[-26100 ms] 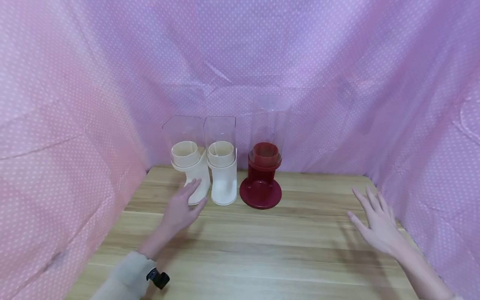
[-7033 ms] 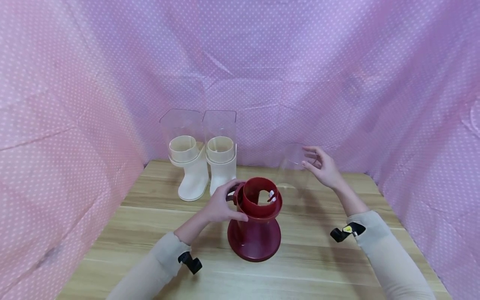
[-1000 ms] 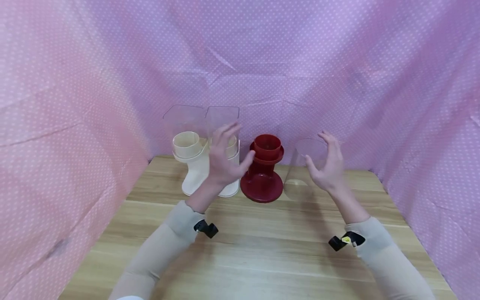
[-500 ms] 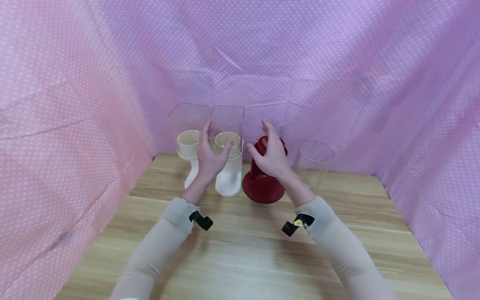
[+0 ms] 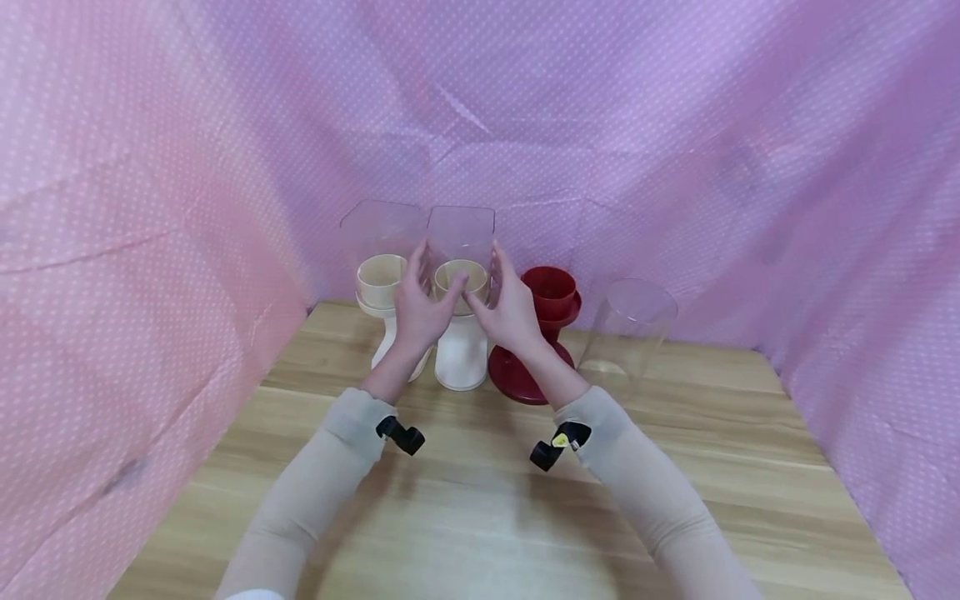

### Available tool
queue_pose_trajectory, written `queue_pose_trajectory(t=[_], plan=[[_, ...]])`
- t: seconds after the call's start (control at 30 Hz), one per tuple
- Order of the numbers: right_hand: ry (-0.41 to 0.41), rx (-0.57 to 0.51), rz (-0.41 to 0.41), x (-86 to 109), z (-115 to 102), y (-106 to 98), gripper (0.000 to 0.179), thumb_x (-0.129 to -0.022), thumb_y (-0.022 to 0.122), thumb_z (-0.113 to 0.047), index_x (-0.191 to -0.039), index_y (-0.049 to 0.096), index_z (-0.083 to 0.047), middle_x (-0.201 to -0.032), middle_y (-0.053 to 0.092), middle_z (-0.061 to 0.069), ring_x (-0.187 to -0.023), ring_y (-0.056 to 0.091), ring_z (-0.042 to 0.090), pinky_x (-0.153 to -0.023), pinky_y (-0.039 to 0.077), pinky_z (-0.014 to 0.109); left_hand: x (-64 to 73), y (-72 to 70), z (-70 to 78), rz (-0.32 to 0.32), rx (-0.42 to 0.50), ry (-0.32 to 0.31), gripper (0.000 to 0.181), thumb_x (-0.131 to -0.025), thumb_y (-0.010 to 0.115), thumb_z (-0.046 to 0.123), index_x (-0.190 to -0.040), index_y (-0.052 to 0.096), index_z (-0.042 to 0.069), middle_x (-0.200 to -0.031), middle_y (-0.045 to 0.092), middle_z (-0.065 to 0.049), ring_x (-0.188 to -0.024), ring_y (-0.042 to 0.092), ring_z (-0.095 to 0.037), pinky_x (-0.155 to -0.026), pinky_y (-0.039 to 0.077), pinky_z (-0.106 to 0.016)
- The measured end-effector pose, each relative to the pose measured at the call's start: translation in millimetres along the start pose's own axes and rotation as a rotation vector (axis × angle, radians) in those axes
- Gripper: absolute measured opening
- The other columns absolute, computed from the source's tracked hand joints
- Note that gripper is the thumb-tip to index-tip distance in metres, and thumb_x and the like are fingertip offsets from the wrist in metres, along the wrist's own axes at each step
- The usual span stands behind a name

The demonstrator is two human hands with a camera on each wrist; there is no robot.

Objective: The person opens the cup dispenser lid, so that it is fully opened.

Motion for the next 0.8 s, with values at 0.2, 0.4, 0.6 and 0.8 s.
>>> queue_pose_trajectory(t=[0.2,0.4,0.6,0.8], plan=[[-0.016,-0.109,0.054,12.4,-16,-19,0.084,-0.094,0.082,-0.015,-0.164,0.038,-0.008,-0.158,0.054,0.022,-0.141,0.06,0.036,-0.106,0.058,0.043,8.1,-10.6,25.8,0.001,-0.04,0.047,0.089,-0.093,0.083,0.034,-0.164,0.037,0.006,-0.164,0.047,-0.02,-0.149,0.051,-0.04,-0.115,0.051,-0.051],[-0.019,-0.193,0.052,35.3,-37,-46,0.077,-0.091,0.085,-0.012,-0.16,0.05,-0.016,-0.151,0.062,0.02,-0.128,0.069,0.037,-0.088,0.064,0.031,25.7,-29.2,55.8,-0.019,-0.078,0.108,0.087,-0.088,0.089,0.03,-0.159,0.046,0.003,-0.156,0.058,-0.017,-0.132,0.067,-0.036,-0.101,0.061,-0.046],[-0.051,-0.188,0.054,62.8,-53,-75,0.078,-0.087,0.088,-0.008,-0.157,0.053,-0.014,-0.145,0.067,0.019,-0.123,0.073,0.032,-0.084,0.063,0.024,52.0,-36.2,80.4,-0.089,-0.098,0.184,0.084,-0.088,0.089,0.026,-0.156,0.049,0.0,-0.154,0.059,-0.017,-0.123,0.073,-0.033,-0.09,0.064,-0.035],[-0.089,-0.154,0.075,90.9,-57,-110,0.079,-0.081,0.089,0.005,-0.153,0.058,-0.01,-0.145,0.067,0.018,-0.12,0.075,0.032,-0.081,0.064,0.026,77.5,-24.8,96.5,-0.152,0.0,0.353,0.08,-0.084,0.088,0.006,-0.153,0.049,-0.007,-0.151,0.06,-0.021,-0.122,0.072,-0.032,-0.088,0.064,-0.03]])
Point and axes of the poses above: each hand's wrist, its own x-axis away from the middle knuckle, its own y-axis out of the palm, z = x × y, the point moved 1 cm from there along -x, towards the middle knuckle
